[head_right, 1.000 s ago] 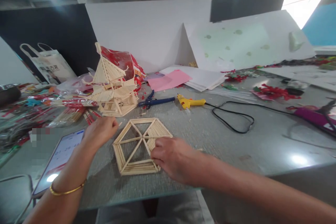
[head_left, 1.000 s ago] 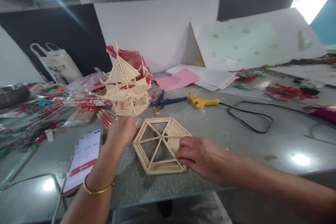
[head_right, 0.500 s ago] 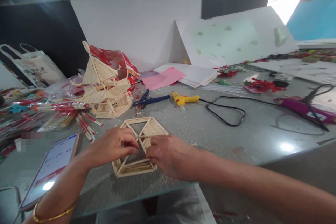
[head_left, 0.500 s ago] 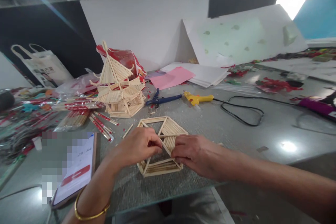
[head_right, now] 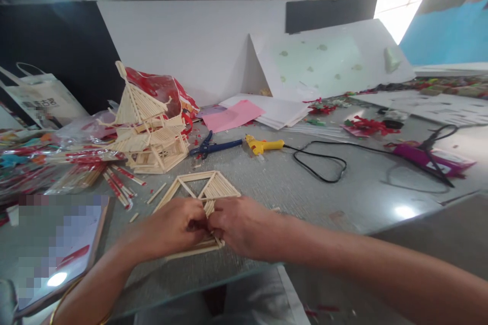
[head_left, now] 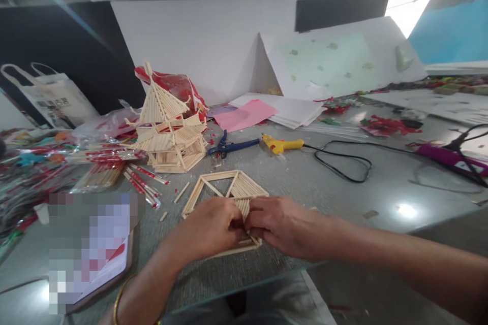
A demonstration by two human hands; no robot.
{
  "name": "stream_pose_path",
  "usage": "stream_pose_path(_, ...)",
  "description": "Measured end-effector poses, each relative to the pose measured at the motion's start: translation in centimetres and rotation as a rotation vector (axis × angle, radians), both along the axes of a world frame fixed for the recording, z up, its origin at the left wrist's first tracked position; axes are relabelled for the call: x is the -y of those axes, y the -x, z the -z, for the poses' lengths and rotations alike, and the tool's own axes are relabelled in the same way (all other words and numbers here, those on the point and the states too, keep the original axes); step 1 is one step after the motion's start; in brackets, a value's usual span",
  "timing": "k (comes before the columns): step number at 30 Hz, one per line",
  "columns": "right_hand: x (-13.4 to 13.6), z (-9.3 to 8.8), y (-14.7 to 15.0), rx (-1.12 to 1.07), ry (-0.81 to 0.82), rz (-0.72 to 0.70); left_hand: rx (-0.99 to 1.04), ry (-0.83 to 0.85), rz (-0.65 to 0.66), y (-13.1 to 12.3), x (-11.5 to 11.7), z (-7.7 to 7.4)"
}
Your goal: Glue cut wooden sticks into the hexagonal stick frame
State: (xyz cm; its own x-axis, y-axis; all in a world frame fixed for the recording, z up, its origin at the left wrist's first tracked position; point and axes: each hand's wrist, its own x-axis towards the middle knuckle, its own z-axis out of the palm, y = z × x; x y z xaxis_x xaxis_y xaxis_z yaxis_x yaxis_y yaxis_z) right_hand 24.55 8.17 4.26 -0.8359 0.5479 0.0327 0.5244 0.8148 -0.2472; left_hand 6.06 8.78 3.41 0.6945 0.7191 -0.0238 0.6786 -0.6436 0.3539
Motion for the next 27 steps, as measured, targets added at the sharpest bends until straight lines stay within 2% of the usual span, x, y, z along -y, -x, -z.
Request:
stream_pose_path(11,-0.01,0.25,-0.08,0.003,-0.063,-0.026,0.019,0.050,-0.069,-0.13,-0.05,0.49)
stream_pose_path(21,0.05,0.28,-0.24,-0.036,-0.044,0.001,0.052,0.064,-0.060,-0.20,-0.04,0.66)
stream_pose_path(27,-0.08,-0.15,-0.48,-0.031,-0.116,-0.010,0.076,0.057,-0.121,-0.60,0.07,-0.22)
